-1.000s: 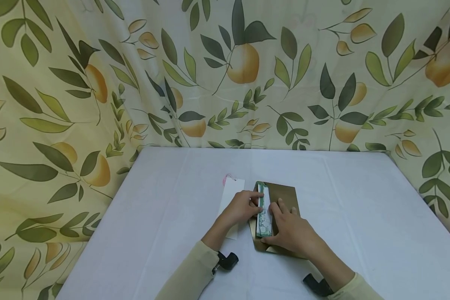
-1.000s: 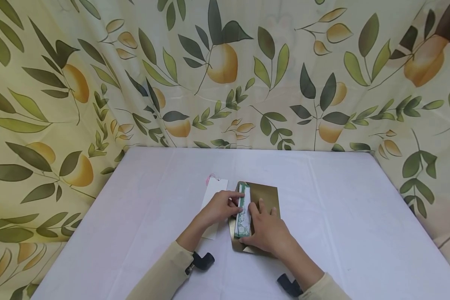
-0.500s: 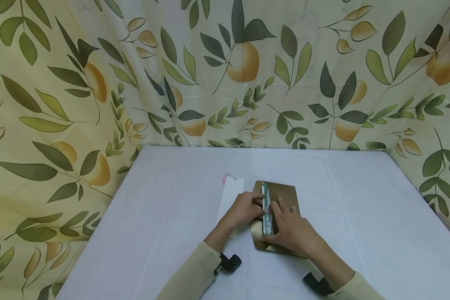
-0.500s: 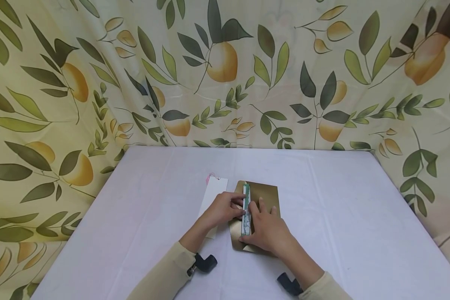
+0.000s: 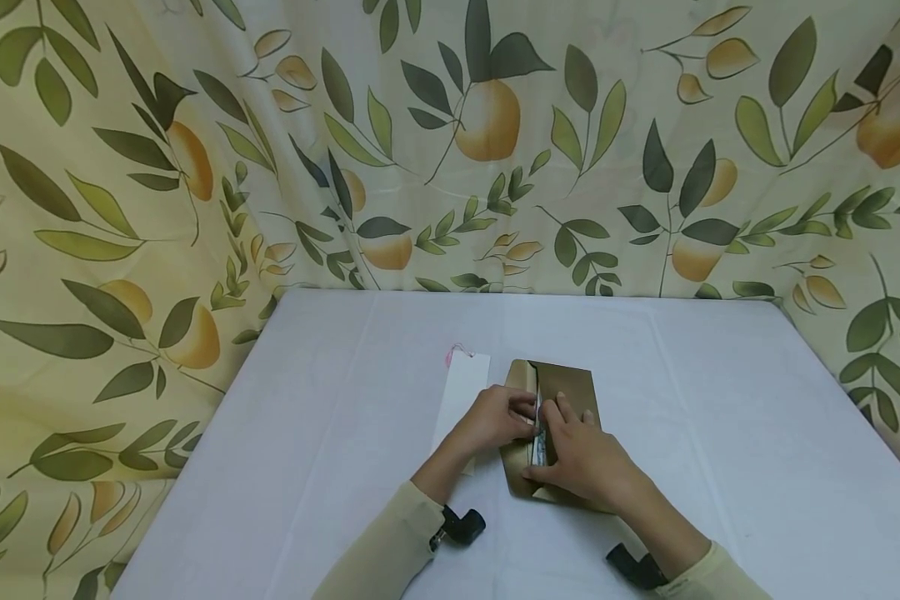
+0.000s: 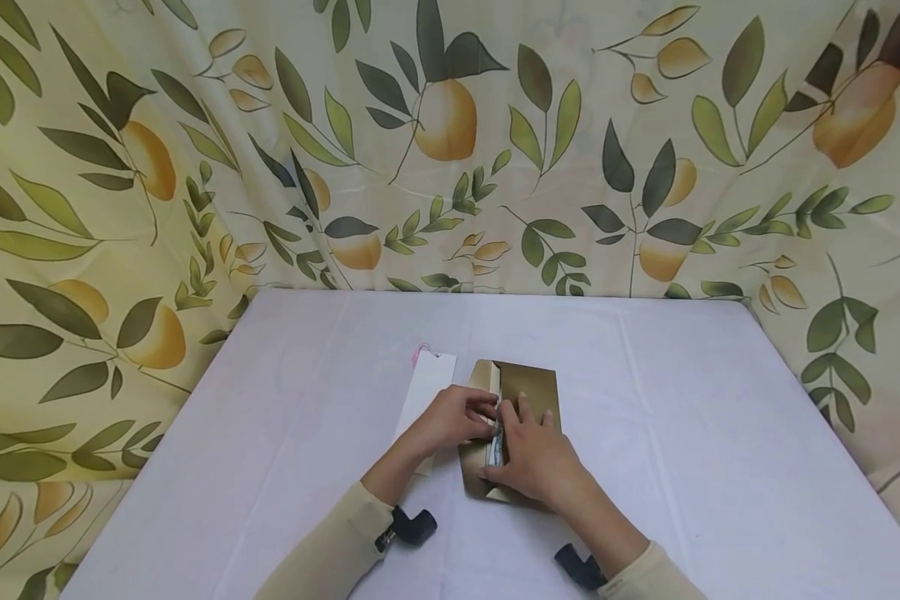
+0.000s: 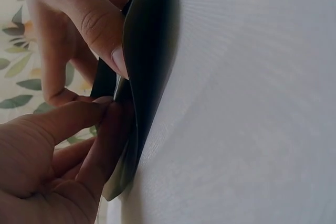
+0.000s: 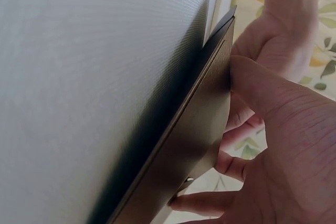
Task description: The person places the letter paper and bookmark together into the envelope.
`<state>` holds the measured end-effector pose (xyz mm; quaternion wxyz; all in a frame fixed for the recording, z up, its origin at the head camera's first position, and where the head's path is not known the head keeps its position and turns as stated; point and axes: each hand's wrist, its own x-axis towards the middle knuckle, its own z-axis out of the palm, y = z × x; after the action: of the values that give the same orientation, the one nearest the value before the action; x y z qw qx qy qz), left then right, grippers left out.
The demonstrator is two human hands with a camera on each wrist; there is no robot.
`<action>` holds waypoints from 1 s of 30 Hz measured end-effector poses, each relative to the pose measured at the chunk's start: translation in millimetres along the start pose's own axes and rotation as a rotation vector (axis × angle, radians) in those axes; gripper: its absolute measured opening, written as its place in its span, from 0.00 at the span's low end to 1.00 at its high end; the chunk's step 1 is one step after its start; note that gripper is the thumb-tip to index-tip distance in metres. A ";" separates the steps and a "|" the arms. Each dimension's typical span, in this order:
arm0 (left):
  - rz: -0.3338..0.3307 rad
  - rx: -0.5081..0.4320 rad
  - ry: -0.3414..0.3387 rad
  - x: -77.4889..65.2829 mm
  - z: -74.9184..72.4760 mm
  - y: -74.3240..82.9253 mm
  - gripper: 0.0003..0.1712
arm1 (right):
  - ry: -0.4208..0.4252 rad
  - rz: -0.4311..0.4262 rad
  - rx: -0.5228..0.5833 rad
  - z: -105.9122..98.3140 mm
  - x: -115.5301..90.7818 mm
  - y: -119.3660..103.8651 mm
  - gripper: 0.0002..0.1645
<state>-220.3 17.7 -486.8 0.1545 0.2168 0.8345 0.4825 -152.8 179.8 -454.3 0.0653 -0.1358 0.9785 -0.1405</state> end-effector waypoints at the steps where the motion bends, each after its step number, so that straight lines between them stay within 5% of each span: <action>1: -0.004 -0.005 -0.005 0.0 -0.1 0.1 0.23 | -0.004 -0.001 -0.001 -0.2 -0.1 0.0 0.59; 5: -0.024 -0.007 -0.021 -0.1 -1.2 1.3 0.22 | -0.017 0.001 0.009 -1.5 -0.9 0.3 0.64; 12: -0.040 -0.027 -0.039 0.1 -4.6 2.9 0.24 | 0.005 -0.009 -0.019 -0.1 2.9 0.3 0.52; 19: -0.031 -0.031 -0.023 0.1 -11.7 2.3 0.26 | 0.001 -0.007 -0.029 1.2 4.4 1.1 0.51; 30: 0.003 -0.126 0.034 -3.4 -37.7 -3.5 0.25 | 0.007 -0.004 -0.020 -0.2 1.9 -2.1 0.47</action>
<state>-235.8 -13.4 -471.3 0.1531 0.1996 0.8047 0.5378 -154.1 177.4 -453.7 0.0602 -0.1378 0.9799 -0.1313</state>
